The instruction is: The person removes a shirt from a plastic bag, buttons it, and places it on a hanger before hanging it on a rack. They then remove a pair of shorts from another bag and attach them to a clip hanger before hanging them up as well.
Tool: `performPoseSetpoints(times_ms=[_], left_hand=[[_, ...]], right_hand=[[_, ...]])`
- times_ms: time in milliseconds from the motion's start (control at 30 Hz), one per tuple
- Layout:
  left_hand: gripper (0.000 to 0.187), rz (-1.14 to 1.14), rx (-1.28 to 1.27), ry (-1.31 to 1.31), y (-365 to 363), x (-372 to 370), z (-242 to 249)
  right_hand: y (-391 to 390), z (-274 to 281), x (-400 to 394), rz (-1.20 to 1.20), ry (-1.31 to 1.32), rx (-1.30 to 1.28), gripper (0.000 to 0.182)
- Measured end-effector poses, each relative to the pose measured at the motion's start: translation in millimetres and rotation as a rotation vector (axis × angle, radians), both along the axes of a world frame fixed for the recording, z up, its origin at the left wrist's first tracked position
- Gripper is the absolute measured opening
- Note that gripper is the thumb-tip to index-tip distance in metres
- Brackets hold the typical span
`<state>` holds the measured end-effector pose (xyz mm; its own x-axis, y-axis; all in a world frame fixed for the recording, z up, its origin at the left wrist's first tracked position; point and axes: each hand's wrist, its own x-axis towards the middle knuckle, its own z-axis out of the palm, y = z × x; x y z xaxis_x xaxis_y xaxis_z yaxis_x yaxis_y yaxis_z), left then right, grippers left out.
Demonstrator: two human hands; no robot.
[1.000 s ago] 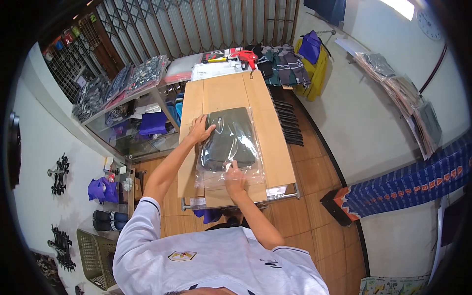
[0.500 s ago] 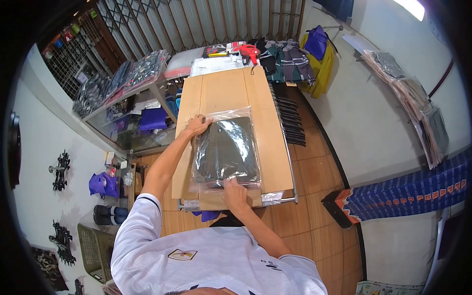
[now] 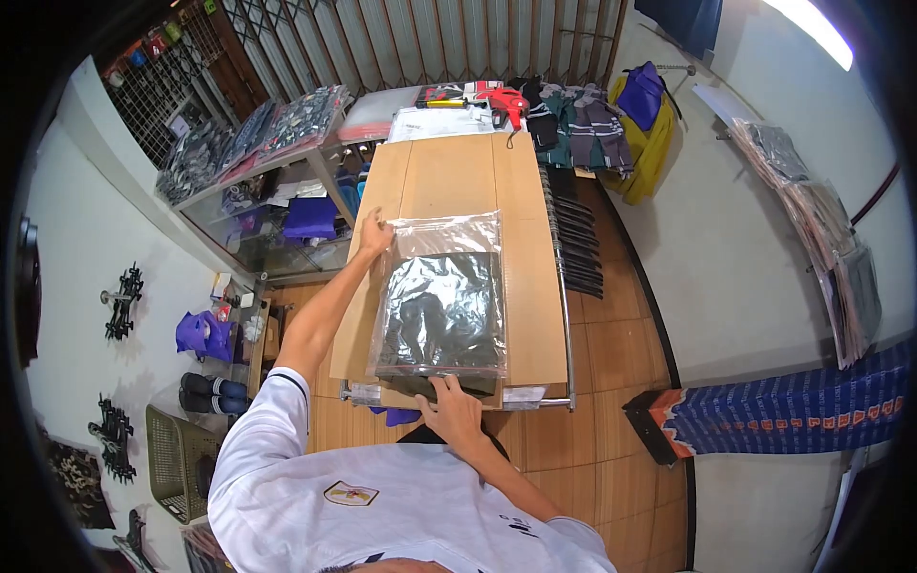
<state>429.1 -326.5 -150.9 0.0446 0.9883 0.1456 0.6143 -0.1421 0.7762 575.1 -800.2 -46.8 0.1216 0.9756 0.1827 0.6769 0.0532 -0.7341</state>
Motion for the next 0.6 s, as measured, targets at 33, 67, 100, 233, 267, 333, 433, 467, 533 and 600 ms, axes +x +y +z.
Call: performPoseSetpoints(times_ms=[33,67,100,233,267,333,433,467,533,600], left_hand=[[0.065,0.115,-0.039,0.028,1.0,-0.1,1.0],[0.06,0.23,-0.08,0.056,1.0,-0.4,1.2],[0.047,0.231,-0.132,0.036,4.6,-2.0,0.1],[0.024,0.265,-0.304,-0.007,14.7,-4.3,9.2],[0.026,0.278,-0.339,-0.009,15.1,-2.3,13.8],[0.024,0.216,-0.322,0.028,14.6,1.2,17.3],[0.022,0.136,-0.366,-0.102,36.4,-1.0,10.1],[0.021,0.111,-0.394,-0.175,49.9,-1.5,1.6],[0.021,0.051,-0.296,-0.229,57.2,4.4,12.8],[0.02,-0.027,-0.189,-0.306,30.5,22.5,79.3]], right_hand=[[0.6,4.1,-1.8,-0.025,0.021,0.004,0.03],[1.0,5.7,-3.7,-0.05,0.042,0.007,0.032],[2.7,0.9,-4.8,-0.06,-0.019,0.049,0.034],[14.7,-11.6,-12.5,-0.087,-0.221,0.14,0.042],[17.7,-11.1,-14.4,-0.092,-0.261,0.143,0.044],[25.2,-24.5,-17.1,-0.061,-0.272,0.068,0.052],[33.8,-36.3,-17.9,-0.065,-0.324,0.028,0.057],[35.9,-39.7,-16.2,-0.057,-0.345,0.009,0.059],[36.3,-43.8,-15.1,-0.045,-0.372,-0.03,0.062],[41.0,-44.6,-13.8,-0.038,-0.389,-0.059,0.064]])
